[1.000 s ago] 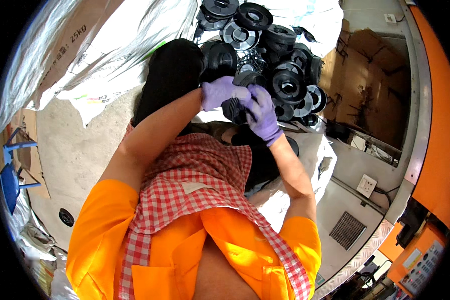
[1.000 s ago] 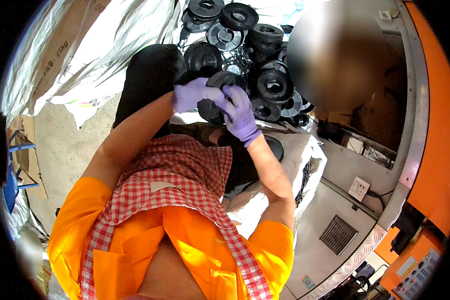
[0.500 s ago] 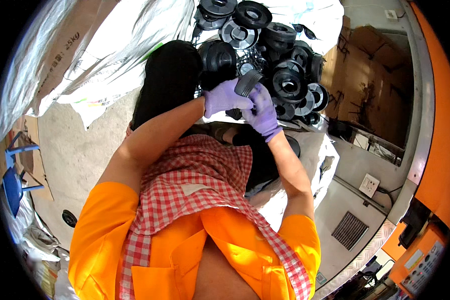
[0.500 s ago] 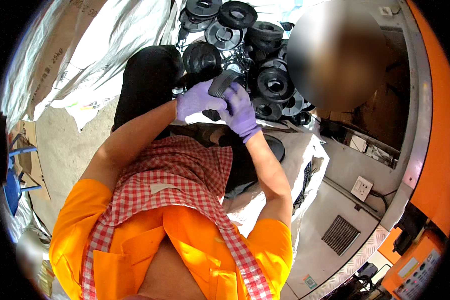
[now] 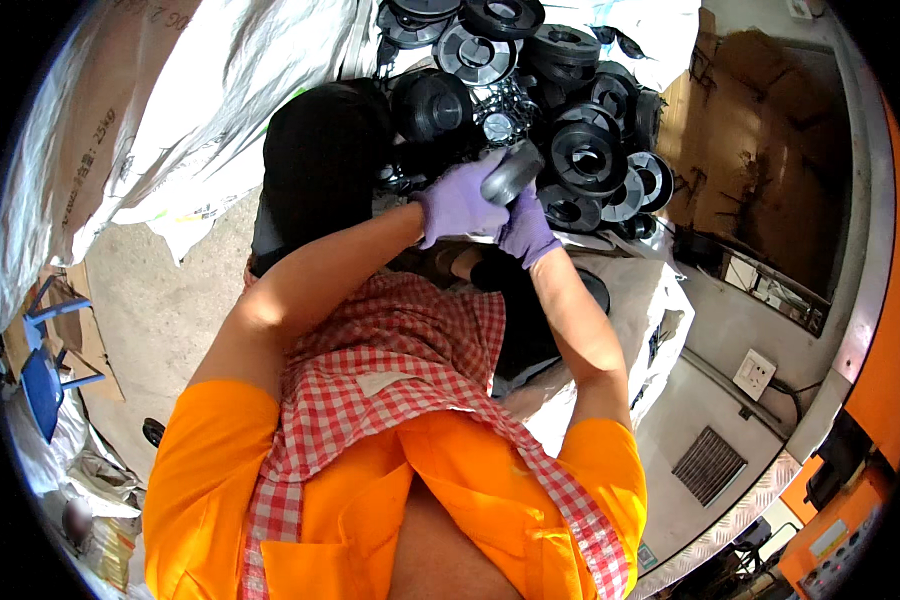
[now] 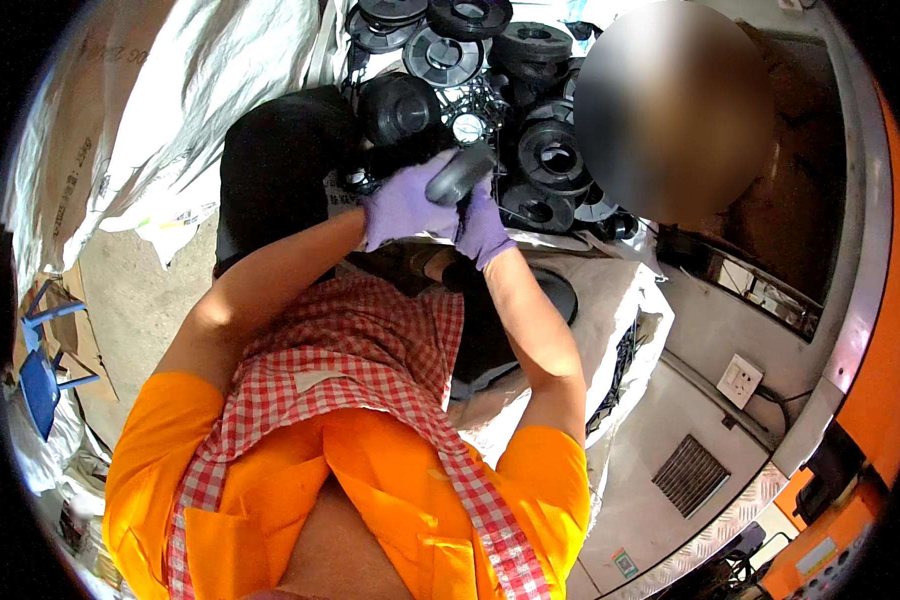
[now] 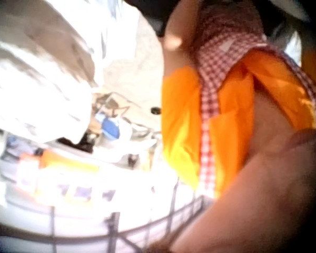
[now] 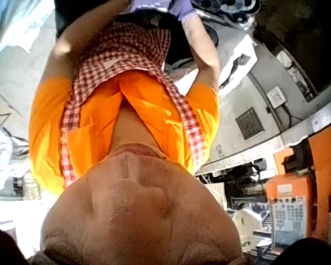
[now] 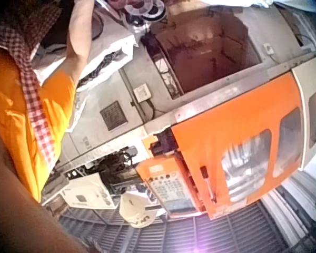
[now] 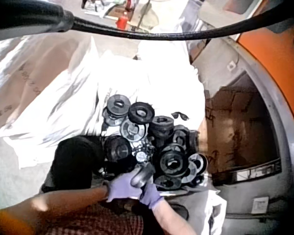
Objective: The person sorts through a pile of plastic parts by hand, picking up individual pieces, turning them over, and placing them into a large white bag.
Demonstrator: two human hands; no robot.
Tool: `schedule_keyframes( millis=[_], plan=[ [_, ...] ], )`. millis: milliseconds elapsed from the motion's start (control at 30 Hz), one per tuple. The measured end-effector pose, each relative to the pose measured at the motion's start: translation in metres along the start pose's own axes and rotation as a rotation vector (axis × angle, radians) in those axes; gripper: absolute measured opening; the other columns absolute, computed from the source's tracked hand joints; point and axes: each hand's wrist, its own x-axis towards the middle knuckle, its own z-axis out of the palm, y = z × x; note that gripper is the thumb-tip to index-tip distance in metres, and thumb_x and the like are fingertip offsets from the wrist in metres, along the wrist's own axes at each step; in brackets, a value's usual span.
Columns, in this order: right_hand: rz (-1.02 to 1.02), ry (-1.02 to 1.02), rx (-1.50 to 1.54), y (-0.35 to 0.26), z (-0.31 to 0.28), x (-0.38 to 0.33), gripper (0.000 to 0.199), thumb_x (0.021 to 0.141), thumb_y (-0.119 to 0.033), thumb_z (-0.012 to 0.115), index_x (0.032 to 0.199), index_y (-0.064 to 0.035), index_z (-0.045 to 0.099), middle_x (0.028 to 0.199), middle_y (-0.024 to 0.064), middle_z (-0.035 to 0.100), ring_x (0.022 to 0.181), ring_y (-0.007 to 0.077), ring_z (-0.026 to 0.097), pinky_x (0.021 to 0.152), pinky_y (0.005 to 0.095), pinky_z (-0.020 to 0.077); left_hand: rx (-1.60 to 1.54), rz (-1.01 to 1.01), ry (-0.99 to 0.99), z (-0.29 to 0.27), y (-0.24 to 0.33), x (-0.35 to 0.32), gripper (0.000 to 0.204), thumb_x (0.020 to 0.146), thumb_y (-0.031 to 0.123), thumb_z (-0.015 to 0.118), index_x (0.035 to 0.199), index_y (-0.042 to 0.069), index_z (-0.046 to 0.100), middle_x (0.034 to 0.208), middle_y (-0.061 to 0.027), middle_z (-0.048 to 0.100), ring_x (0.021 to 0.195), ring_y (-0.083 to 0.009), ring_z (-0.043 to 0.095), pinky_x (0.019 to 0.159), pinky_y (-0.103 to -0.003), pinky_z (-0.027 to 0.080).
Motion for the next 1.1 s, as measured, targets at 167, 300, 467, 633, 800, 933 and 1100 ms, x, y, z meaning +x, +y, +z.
schedule_keyframes(
  millis=[167, 300, 467, 633, 800, 933, 1100],
  plan=[
    [-0.863, 0.454, -1.513, -0.056, -0.048, 0.02, 0.059, 0.081, -0.05, 0.064, 0.122, -0.0098, 0.05, 0.098, 0.0132, 0.065, 0.091, 0.0322, 0.062, 0.073, 0.0383, 0.0505, 0.024, 0.061, 0.646, -0.013, -0.038, 0.067, 0.064, 0.072, 0.023, 0.071, 0.128, 0.002, 0.048, 0.103, -0.0153, 0.065, 0.092, -0.0221, 0.063, 0.082, -0.034, 0.05],
    [-0.66, 0.624, -2.473, -0.086, -0.115, 0.039, 0.075, 0.068, -0.046, 0.071, 0.133, -0.018, 0.045, 0.126, 0.0095, 0.055, 0.122, 0.0275, 0.044, 0.107, 0.0502, 0.0219, 0.028, -0.143, 0.774, -0.028, -0.055, 0.102, 0.067, 0.068, 0.023, 0.072, 0.129, 0.006, 0.049, 0.111, -0.0158, 0.063, 0.103, -0.0324, 0.061, 0.09, -0.039, 0.047],
    [-0.95, 0.845, -1.913, -0.081, -0.097, 0.037, 0.057, 0.065, -0.047, 0.073, 0.108, -0.0132, 0.058, 0.095, 0.0115, 0.064, 0.101, 0.0279, 0.056, 0.094, 0.0459, 0.0354, 0.592, -0.039, 1.005, -0.031, -0.089, 0.11, 0.055, 0.074, 0.019, 0.073, 0.124, 0.005, 0.054, 0.114, -0.0189, 0.06, 0.105, -0.0319, 0.059, 0.093, -0.04, 0.046],
    [-1.406, 0.062, -1.443, -0.069, 0.006, 0.006, 0.056, 0.069, -0.038, 0.074, 0.111, -0.0061, 0.059, 0.097, 0.0136, 0.061, 0.092, 0.0314, 0.057, 0.083, 0.0405, 0.0425, -0.011, 0.421, 0.342, -0.01, -0.035, 0.079, 0.038, 0.081, 0.01, 0.066, 0.117, 0.004, 0.056, 0.111, -0.0133, 0.061, 0.101, -0.0285, 0.061, 0.089, -0.037, 0.048],
    [-1.07, 0.377, -0.725, -0.091, 0.004, 0.088, 0.021, 0.087, -0.016, 0.057, 0.102, -0.0008, 0.058, 0.083, 0.0076, 0.061, 0.072, 0.0162, 0.054, 0.067, 0.0294, 0.0449, -0.664, -0.242, 0.395, -0.036, 0.04, 0.042, 0.033, 0.078, 0.023, 0.072, 0.105, 0.009, 0.058, 0.088, -0.0017, 0.06, 0.079, -0.0109, 0.058, 0.065, -0.029, 0.049],
    [-0.776, 0.254, -1.876, -0.051, -0.056, 0.184, 0.032, 0.082, -0.006, 0.051, 0.113, -0.0093, 0.057, 0.114, 0.0149, 0.06, 0.096, 0.0334, 0.06, 0.08, 0.0423, 0.0501, -0.694, -0.185, 0.369, -0.059, 0.059, 0.037, 0.034, 0.076, 0.023, 0.074, 0.102, 0.008, 0.058, 0.087, -0.0017, 0.06, 0.075, -0.0103, 0.058, 0.062, -0.028, 0.05],
    [-0.369, 0.545, -2.25, -0.033, -0.048, 0.196, 0.022, 0.089, -0.02, 0.049, 0.108, -0.0139, 0.058, 0.11, 0.0118, 0.058, 0.101, 0.0288, 0.058, 0.077, 0.0389, 0.051, -0.565, -0.14, 0.441, -0.057, 0.041, 0.034, 0.04, 0.075, 0.024, 0.074, 0.107, 0.007, 0.057, 0.087, -0.0033, 0.062, 0.073, -0.0109, 0.06, 0.065, -0.029, 0.053]
  ],
)
